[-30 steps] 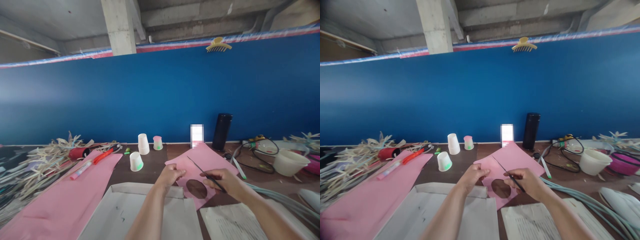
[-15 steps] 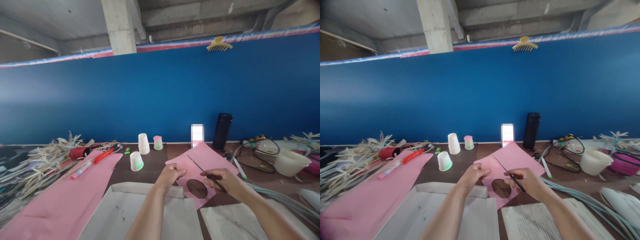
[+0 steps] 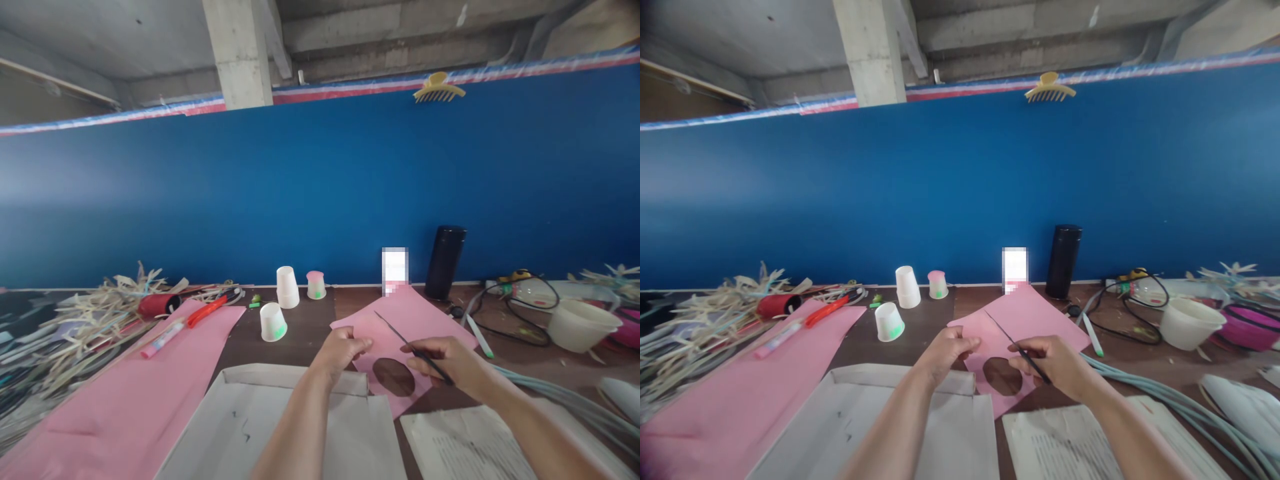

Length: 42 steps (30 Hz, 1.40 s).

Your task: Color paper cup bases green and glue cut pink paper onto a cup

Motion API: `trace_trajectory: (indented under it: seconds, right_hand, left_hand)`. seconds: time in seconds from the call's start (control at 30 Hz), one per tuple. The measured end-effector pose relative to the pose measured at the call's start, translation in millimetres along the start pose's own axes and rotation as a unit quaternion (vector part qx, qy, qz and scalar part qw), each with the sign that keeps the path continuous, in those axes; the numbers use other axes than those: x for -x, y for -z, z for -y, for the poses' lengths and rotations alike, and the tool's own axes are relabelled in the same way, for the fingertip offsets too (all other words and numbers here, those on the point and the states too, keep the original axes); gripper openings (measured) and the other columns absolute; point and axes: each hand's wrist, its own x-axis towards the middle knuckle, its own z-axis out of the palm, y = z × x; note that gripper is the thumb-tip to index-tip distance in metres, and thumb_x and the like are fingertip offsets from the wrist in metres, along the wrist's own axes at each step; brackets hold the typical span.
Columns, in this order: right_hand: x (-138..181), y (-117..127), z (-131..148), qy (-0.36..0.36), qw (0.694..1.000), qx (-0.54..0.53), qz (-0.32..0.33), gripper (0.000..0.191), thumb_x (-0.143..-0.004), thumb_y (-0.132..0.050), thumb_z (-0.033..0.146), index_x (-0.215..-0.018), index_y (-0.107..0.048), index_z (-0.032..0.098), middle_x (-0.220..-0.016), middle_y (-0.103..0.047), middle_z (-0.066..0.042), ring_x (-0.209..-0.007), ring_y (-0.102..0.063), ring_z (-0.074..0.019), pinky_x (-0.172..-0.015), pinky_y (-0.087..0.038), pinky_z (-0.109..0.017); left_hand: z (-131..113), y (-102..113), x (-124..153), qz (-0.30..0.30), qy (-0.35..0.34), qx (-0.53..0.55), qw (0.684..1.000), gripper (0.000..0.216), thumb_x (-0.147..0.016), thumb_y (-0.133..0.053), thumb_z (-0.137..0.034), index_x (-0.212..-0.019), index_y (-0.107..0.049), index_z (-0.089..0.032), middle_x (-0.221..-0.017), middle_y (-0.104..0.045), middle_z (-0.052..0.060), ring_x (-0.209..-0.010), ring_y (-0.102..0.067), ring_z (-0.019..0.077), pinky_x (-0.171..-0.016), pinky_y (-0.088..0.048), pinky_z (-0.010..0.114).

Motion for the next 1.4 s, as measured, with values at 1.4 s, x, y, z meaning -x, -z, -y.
trace_trajectory:
  seconds: [1.4]
  right_hand:
    - [-8,-17,-12,0.024,0.989,0.067,-0.132,0.037,-0.066,-0.066,0.039,-0.060,-0.034,0.023,-0.044,-0.046,0.008,-0.043,-0.048,-0.0109,-0.045,-0.032,-0.022]
  left_hand:
    - [4,-2,-3,0.012,-0.036,0.036,0.999,0.029,-0.065,-0.070,-0.036,-0.080,-0.065,-0.012,-0.074,-0.062,0.005,-0.064,-0.049,0.0124,-0.062,-0.035,0.026]
